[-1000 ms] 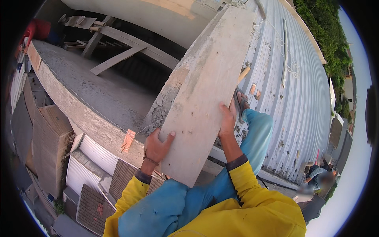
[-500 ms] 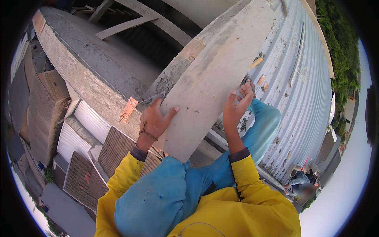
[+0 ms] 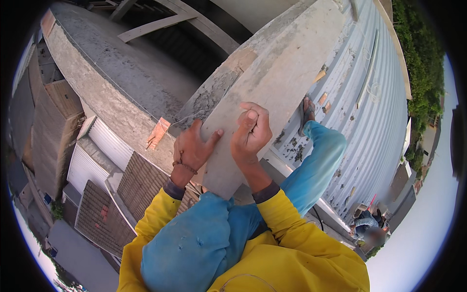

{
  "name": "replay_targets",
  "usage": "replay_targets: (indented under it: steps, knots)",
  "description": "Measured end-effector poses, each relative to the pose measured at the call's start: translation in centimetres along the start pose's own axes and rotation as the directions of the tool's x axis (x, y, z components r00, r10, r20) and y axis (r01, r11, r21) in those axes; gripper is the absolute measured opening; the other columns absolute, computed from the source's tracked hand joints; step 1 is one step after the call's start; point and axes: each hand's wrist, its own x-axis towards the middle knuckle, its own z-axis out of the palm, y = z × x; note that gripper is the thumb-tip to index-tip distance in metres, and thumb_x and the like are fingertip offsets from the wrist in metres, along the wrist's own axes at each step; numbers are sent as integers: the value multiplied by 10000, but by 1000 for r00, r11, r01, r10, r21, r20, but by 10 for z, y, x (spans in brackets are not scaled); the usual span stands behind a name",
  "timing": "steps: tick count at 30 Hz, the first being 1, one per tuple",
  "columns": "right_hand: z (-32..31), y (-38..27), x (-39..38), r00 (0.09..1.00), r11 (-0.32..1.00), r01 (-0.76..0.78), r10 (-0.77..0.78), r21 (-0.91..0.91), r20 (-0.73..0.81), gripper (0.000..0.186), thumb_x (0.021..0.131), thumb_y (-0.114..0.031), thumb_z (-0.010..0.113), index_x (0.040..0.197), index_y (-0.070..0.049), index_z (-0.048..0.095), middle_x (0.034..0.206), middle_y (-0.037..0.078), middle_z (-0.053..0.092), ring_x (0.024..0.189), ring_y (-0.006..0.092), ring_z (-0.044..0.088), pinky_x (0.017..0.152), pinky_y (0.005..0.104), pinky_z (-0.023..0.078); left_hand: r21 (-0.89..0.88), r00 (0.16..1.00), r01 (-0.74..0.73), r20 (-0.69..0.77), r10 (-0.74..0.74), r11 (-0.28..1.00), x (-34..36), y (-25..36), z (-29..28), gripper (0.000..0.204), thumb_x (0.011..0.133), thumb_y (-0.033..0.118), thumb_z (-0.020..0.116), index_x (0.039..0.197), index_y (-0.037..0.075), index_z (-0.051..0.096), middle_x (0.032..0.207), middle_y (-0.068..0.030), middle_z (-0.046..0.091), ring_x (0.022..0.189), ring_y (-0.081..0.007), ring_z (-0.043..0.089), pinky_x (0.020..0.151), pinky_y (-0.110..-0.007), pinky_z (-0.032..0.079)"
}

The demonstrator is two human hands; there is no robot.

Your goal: The person positions a wooden plank along the edge of a roof structure and secures it with a hammer. The person adjusts the plank's alignment and hammers nails into place while standing on the roof.

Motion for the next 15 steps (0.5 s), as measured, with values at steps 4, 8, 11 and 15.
replay_targets:
  steps: [4,8,11,15]
  knots:
    - [8,3,-1,998,995,-24,19,-95,-59,352,1136,-282,474,1086,8,666,655,12,560,555,85,514,540,257,411,3,1000,0,-14,0,1000,-1,2,-1,576,892,573,750,954,24,586,799,-244,712,729,-443,708,608,-490,545]
    - [12,6,-3,996,988,-46,34,-149,-85,352,1136,-287,476,1096,6,668,650,12,552,542,82,508,526,256,403,0,1000,12,-12,-12,1000,-2,0,-1,568,891,559,759,950,23,583,791,-239,712,709,-439,708,599,-486,548]
    - [11,12,-6,997,990,-61,54,-130,-56,342,1133,-286,485,1114,3,667,656,6,549,566,82,525,542,260,413,-29,1000,10,2,-10,1000,1,-4,2,563,896,552,758,960,18,591,792,-234,714,711,-435,711,612,-488,553]
    - [-7,-3,3,983,989,-144,142,8,116,302,1111,-267,528,1119,0,667,819,63,614,706,146,588,667,295,475,1,995,52,81,-52,999,5,8,-12,563,902,546,753,986,6,617,801,-234,714,744,-432,718,651,-494,556]
